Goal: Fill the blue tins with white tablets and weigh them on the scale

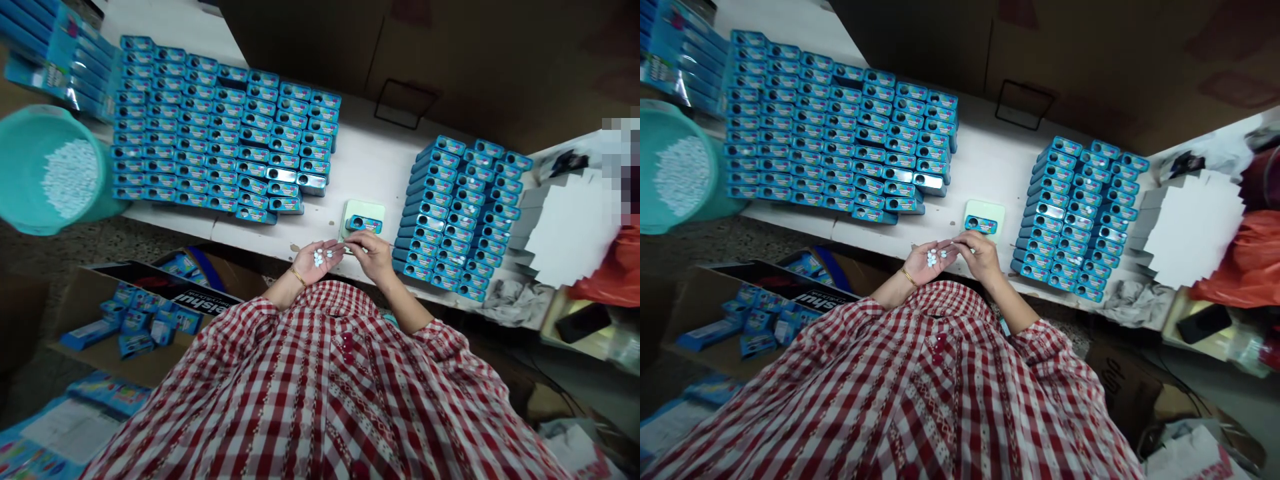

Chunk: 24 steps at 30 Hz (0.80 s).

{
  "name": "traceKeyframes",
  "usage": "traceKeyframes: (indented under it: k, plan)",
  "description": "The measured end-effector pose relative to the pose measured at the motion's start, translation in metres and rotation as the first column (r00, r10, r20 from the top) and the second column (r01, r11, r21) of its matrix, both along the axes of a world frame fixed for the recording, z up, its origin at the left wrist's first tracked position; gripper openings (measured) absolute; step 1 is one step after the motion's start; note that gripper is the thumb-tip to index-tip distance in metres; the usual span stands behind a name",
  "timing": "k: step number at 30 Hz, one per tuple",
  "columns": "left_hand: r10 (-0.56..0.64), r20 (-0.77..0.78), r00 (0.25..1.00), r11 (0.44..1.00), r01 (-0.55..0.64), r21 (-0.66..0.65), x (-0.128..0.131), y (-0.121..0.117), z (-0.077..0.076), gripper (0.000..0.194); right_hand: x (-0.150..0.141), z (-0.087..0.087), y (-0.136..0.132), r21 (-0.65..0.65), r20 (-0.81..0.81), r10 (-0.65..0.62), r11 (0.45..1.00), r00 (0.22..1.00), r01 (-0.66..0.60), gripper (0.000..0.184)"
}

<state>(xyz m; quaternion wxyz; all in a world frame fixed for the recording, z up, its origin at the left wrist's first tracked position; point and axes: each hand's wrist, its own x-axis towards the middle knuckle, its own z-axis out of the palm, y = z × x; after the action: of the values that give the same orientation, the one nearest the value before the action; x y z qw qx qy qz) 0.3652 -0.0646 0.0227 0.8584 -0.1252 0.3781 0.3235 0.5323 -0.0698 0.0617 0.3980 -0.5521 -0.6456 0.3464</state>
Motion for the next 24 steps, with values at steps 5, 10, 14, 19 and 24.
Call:
traceKeyframes:
  k: [5, 10, 14, 19, 24]
  plan:
    - [-0.021, -0.006, 1.0, 1.0, 0.021, -0.008, 0.0, 0.001, 0.001, 0.026, 0.012, -0.005, 0.007, 0.091, 0.106, -0.141, 0.987, 0.984, 0.131, 0.012]
    - [-0.027, -0.027, 0.999, 1.0, 0.027, -0.014, -0.004, 0.001, 0.0, 0.026, 0.032, -0.017, 0.022, 0.043, 0.237, -0.084, 0.996, 0.968, 0.076, 0.015]
    - [0.013, -0.054, 0.998, 1.0, -0.014, -0.008, -0.016, -0.002, -0.002, 0.026, 0.052, -0.027, 0.014, 0.084, 0.255, -0.23, 0.973, 0.939, 0.216, 0.018]
    - [0.061, -0.202, 0.977, 0.993, -0.079, -0.085, -0.046, -0.009, -0.013, 0.02, 0.079, -0.041, -0.001, 0.026, 0.262, -0.328, 0.942, 0.908, 0.333, 0.026]
    - [0.026, -0.364, 0.931, 0.996, -0.056, -0.074, -0.067, -0.015, -0.024, 0.016, 0.083, -0.049, -0.001, 0.005, 0.391, -0.156, 0.986, 0.907, 0.167, 0.054]
